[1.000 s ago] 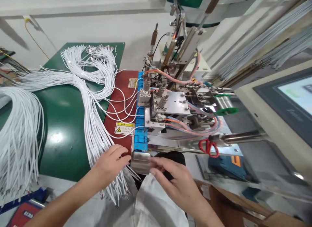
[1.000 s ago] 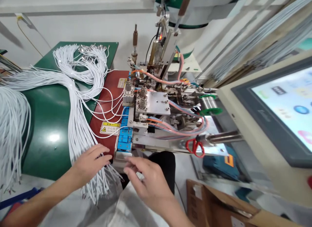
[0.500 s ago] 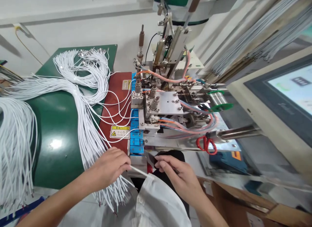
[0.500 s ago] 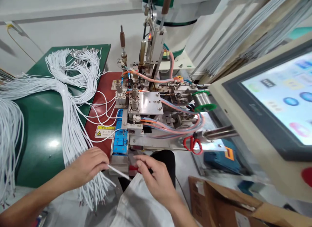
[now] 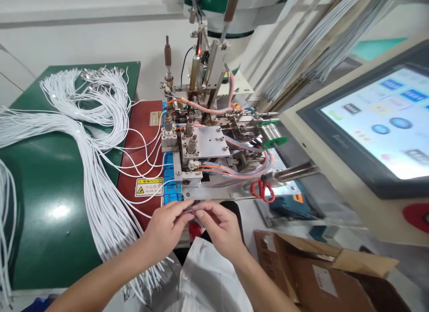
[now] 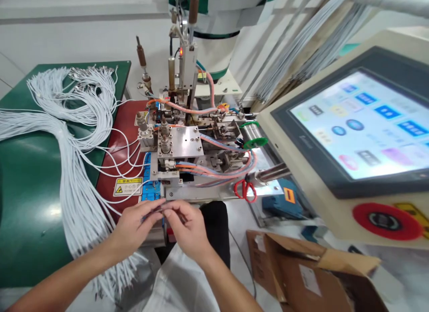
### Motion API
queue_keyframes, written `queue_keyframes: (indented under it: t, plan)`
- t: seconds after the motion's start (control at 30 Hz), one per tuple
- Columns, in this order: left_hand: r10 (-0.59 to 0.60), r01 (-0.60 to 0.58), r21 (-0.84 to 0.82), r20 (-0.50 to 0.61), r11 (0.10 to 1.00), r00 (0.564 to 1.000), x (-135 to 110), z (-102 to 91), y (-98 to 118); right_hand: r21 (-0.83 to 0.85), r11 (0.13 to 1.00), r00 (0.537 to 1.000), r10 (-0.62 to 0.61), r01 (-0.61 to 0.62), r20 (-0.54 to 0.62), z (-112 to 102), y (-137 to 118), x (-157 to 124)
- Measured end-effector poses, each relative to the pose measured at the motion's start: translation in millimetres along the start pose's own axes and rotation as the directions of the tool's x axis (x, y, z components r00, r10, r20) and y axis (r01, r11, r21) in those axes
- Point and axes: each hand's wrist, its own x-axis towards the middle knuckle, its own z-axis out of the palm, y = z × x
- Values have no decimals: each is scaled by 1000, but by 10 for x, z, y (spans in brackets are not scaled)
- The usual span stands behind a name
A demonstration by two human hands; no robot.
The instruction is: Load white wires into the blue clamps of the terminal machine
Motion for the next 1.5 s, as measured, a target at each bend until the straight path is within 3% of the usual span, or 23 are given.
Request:
queue_keyframes:
  t: [0.13, 0.2, 0.33, 0.53, 0.8, 1.03, 1.17, 1.37, 1.5]
  plan:
    - [-252, 227, -233, -82, 946, 964, 22, 17, -44, -9, 997, 986, -77, 77, -148, 77, 32, 33]
    - [-305, 271, -302, -74, 914, 949, 18, 16, -71, -87, 988, 981, -137, 126, -139, 113, 48, 45]
    - [-305, 276, -331, -38, 902, 951, 21, -13, -78, -177, 968, 975, -197, 177, -104, 182, 57, 75]
    - [-315, 286, -418, -1, 862, 949, 34, -56, -54, -124, 983, 985, -149, 138, -85, 231, 97, 102]
    - [-368, 341, -389, 7, 856, 930, 51, -57, -34, -200, 971, 986, -152, 134, -74, 270, 92, 100]
    - [-324, 250, -450, -94, 857, 941, 11, 28, -37, -63, 996, 976, -77, 65, -203, 403, 83, 71]
    - [-332, 251, -451, -109, 857, 937, 1, 65, -78, 24, 999, 979, -24, 30, -203, 436, 104, 70]
    - [-362, 270, -497, -98, 825, 927, 10, 74, -104, -58, 995, 975, -93, 83, -201, 377, 134, 81]
    - [-372, 286, -501, -78, 817, 925, 15, 67, -88, -131, 983, 981, -146, 129, -129, 333, 107, 88]
